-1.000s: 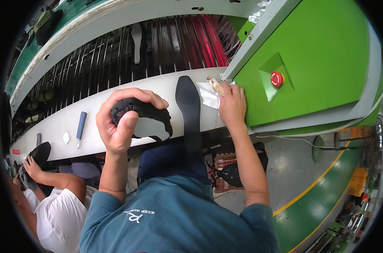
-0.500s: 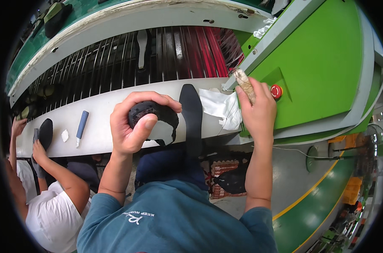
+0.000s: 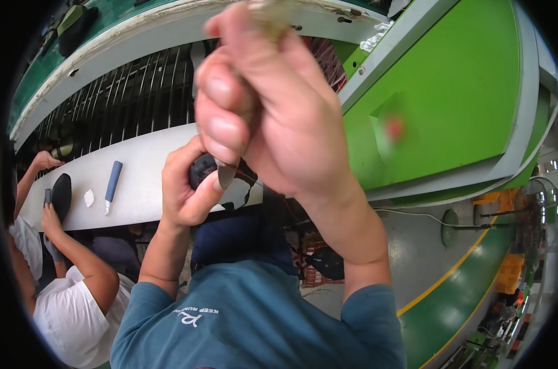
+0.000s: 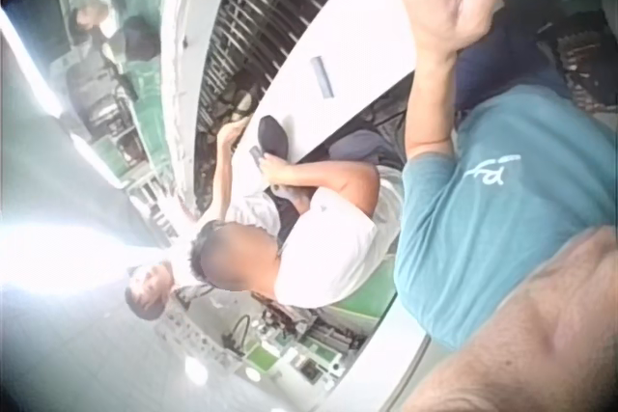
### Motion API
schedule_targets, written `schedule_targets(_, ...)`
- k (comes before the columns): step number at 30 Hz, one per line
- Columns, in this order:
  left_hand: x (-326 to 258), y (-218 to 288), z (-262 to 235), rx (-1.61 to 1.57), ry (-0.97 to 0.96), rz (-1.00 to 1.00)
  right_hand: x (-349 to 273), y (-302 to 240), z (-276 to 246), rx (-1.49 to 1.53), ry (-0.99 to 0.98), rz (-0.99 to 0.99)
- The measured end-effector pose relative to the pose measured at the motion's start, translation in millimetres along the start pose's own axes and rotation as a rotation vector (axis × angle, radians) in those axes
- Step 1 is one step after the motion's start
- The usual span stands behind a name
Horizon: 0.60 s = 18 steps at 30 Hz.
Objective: The person assembles sandals by attaching black soles to green uppers on a factory assembly line. They use a wooden stick to apply adhesive to the sole and press the parts together, then place the finished product on a conveyor belt.
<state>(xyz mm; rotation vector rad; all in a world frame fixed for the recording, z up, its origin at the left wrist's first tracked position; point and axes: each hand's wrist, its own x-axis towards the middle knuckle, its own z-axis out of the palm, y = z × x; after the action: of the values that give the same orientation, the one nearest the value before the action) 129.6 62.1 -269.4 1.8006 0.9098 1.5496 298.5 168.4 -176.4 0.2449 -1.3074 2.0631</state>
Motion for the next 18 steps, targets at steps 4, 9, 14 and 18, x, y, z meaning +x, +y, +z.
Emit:
schedule_targets(4,6,0,8,0.006,-0.015,0.074,18,9,-2,0.151,0.137,0.151)
schedule_targets(9,10,-1,18,0.008,-0.063,0.093,29,14,-5,0.226,0.291,0.237)
schedule_targets(14,13,7,17,0.114,-0.061,0.125,25,21,4,0.186,0.463,0.279)
schedule_targets(18,9,6,18,0.116,-0.061,0.123,27,22,13,0.126,0.55,0.36)
